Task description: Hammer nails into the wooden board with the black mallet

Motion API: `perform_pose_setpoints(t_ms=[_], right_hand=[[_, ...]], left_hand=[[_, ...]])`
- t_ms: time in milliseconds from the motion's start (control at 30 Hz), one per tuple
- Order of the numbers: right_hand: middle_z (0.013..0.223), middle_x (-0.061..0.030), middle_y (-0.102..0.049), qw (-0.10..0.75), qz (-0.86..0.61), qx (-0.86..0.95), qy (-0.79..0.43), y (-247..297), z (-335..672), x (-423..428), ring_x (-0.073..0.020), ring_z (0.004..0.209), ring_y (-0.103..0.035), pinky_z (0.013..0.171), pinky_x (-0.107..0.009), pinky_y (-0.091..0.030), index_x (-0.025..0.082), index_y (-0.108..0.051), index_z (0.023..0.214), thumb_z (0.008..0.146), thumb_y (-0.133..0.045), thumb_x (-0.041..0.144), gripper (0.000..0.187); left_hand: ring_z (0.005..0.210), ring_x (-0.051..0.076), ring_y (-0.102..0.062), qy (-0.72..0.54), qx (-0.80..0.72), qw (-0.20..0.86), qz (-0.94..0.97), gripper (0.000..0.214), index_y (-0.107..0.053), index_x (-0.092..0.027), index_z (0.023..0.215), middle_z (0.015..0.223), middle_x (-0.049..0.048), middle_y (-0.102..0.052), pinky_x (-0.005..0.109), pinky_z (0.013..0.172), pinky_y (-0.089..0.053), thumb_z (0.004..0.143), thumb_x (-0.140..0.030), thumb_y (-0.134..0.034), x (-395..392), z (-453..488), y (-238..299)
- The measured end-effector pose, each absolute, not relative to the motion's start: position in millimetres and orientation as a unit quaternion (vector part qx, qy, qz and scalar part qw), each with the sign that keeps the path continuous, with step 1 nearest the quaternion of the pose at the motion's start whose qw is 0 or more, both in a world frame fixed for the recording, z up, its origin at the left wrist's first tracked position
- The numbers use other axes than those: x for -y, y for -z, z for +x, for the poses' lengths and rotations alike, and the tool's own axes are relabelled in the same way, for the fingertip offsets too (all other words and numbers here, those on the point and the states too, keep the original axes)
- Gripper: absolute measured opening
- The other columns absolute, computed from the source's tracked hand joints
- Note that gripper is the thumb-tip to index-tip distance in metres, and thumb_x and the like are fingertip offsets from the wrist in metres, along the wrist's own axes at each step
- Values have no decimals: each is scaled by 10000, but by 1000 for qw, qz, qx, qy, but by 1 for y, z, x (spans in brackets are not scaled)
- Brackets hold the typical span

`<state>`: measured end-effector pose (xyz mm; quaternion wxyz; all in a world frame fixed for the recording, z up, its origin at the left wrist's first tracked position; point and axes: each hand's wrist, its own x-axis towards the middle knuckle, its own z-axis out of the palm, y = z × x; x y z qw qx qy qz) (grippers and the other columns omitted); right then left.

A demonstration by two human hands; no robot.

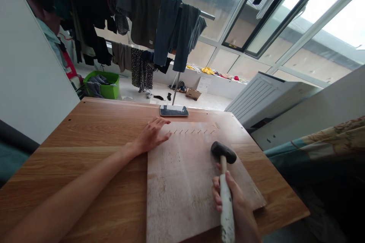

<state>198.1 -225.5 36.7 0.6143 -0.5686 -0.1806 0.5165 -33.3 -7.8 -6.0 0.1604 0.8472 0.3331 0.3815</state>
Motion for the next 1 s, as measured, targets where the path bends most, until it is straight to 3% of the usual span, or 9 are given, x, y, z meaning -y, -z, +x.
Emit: perform_pose_setpoints(t_ms=[67, 167, 300, 433, 533, 633, 767, 900, 1000], right_hand=[[907, -26, -726, 593, -594, 192, -509, -37, 199, 235, -127, 535, -628, 446, -224, -557, 226, -626, 1186, 773, -830, 551, 564], [1243, -120, -714, 537, -639, 249, -491, -36, 207, 249, -246, 759, -739, 573, -341, -631, 219, -643, 1263, 785, -809, 564, 613], [1240, -105, -734, 454, -696, 409, -378, -22, 236, 269, -312, 1003, -736, 727, -353, -642, 241, -659, 1340, 883, -662, 629, 599], [1303, -75, -694, 365, -711, 582, -154, 0, 278, 279, -303, 1151, -681, 1012, -426, -562, 283, -680, 1296, 976, -548, 535, 429], [1462, -116, -580, 303, -725, 618, 7, 16, 317, 274, -348, 1380, -511, 1168, -572, -398, 238, -582, 1396, 1012, -469, 501, 479], [1430, -159, -611, 235, -741, 627, 51, 26, 360, 267, -369, 1401, -492, 1164, -625, -376, 181, -532, 1438, 1025, -395, 532, 560], [1343, -161, -682, 221, -772, 593, 56, 31, 421, 264, -356, 1304, -600, 1145, -554, -438, 172, -613, 1346, 997, -376, 577, 584], [1351, -156, -681, 209, -817, 536, 44, 27, 481, 263, -373, 1296, -607, 1141, -534, -450, 177, -640, 1308, 937, -386, 608, 623], [1385, -188, -649, 210, -842, 496, 36, 20, 515, 264, -395, 1321, -579, 1143, -544, -440, 144, -621, 1325, 895, -394, 627, 685]], left_hand=[[1182, 282, -592, -371, -345, 126, 853, 287, -592, -172, 1204, 1203, 120, -655, 475, 1062, -469, 950, -304, -576, 18, -39, 4], [1192, 295, -593, -325, -376, 85, 864, 273, -598, -181, 1212, 1255, 132, -626, 518, 1059, -467, 982, -307, -525, 47, -58, 1], [1258, 313, -593, -258, -421, 62, 867, 334, -603, -213, 1263, 1381, 133, -587, 534, 1060, -493, 1002, -404, -516, 105, -90, -1], [1349, 263, -568, -232, -410, 113, 875, 433, -523, -276, 1398, 1572, 78, -469, 413, 1104, -514, 996, -436, -544, 165, -107, -3], [1359, 268, -566, -211, -382, 145, 888, 557, -450, -323, 1482, 1618, 57, -419, 375, 1048, -560, 959, -424, -610, 189, -104, -5], [1355, 274, -572, -218, -361, 188, 887, 558, -448, -347, 1480, 1599, 56, -450, 387, 1034, -570, 949, -363, -618, 192, -90, -10], [1457, 293, -449, -185, -296, 264, 899, 520, -482, -315, 1423, 1617, 82, -411, 439, 1106, -514, 925, -292, -629, 179, -48, -23], [1464, 278, -439, -140, -230, 306, 913, 478, -521, -253, 1379, 1617, 115, -405, 413, 1151, -474, 925, -339, -643, 160, 9, -32], [1461, 292, -439, -117, -184, 257, 942, 468, -524, -202, 1411, 1582, 128, -463, 461, 1209, -397, 997, -420, -548, 148, 47, -31]])
